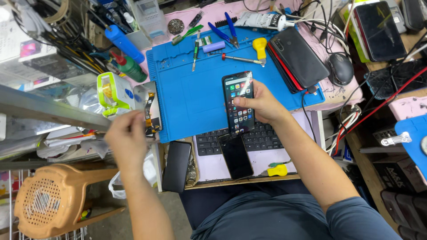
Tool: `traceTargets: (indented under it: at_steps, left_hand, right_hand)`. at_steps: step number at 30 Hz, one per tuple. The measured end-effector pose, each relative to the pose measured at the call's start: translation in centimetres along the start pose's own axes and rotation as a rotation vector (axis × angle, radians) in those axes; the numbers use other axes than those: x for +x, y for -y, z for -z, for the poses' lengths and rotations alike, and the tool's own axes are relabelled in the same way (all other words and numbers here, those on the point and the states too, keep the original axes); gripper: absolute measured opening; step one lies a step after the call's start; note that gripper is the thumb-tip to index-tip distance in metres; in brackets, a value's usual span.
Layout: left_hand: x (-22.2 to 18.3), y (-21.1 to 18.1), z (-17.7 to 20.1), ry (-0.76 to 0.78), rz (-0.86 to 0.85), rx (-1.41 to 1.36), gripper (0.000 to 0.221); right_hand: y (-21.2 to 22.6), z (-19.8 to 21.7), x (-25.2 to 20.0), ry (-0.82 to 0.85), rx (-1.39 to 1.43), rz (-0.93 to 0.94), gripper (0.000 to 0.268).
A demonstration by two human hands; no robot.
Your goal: The person taps icons on a mobile phone screen to test the touch response, switches to another phone to check the camera application, and peels a sticker off the back of a blue mobile phone.
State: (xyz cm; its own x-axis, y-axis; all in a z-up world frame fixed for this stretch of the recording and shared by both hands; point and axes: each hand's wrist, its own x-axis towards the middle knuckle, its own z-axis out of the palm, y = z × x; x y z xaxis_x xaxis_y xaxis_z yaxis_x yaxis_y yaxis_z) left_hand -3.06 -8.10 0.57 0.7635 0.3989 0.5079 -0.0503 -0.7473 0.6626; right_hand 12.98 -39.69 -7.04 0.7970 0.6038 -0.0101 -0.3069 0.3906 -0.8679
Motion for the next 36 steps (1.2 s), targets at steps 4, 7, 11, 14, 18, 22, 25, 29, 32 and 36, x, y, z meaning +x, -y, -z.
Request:
traceTargets:
  at_steps: [4,7,11,14,18,22,25,29,32,36]
  left_hand:
    - [2.3,-6.2,-3.0,0.277,-0.11,-0.193,0.016]
    - [4.0,-9.4,-5.2,0.449,-0.214,-0.256,0.017]
    - [5.2,-11.7,-7.7,0.565,-0.231,-0.224,0.024]
    - [5.6,-11.7,-8.4,0.639,-0.246,-0.241,0.038]
    - [5.8,-11.2,-8.8,0.639,-0.31,-0.241,0.056]
    - [6.0,-10.8,-8.9,0.67,-0.26,-0.202,0.061]
    - [6.0,-10.9,-9.1,0.679,-0.225,-0.178,0.061]
    - [5.9,-11.0,-9.4,0.662,-0.202,-0.194,0.058]
    - [5.9,-11.0,-9.6,0.651,-0.176,-0.183,0.049]
    - [5.9,-10.8,-10.1,0.611,-0.18,-0.117,0.032]
  right_hand:
    - [0.2,-0.4,-0.1,-0.005,-0.033,-0.037,0.041]
    - [0.1,-0.4,-0.2,-0.001,-0.052,-0.053,0.042]
    - [-0.2,-0.1,-0.1,0.033,-0.069,-0.011,0.043]
    - [-0.3,0.0,-0.1,0.044,-0.065,-0.008,0.045]
    - [-0.2,0.0,0.0,0.06,-0.068,-0.021,0.044]
    - [-0.1,-0.2,0.1,0.076,-0.063,-0.017,0.044]
    - [0.0,-0.2,0.1,0.074,-0.073,-0.021,0.044]
    - [0.0,-0.2,0.1,0.077,-0.069,-0.032,0.043]
    - [0.0,-0.2,0.1,0.077,-0.078,-0.038,0.042]
    - [0.0,-0.3,0.1,0.082,-0.092,-0.03,0.042]
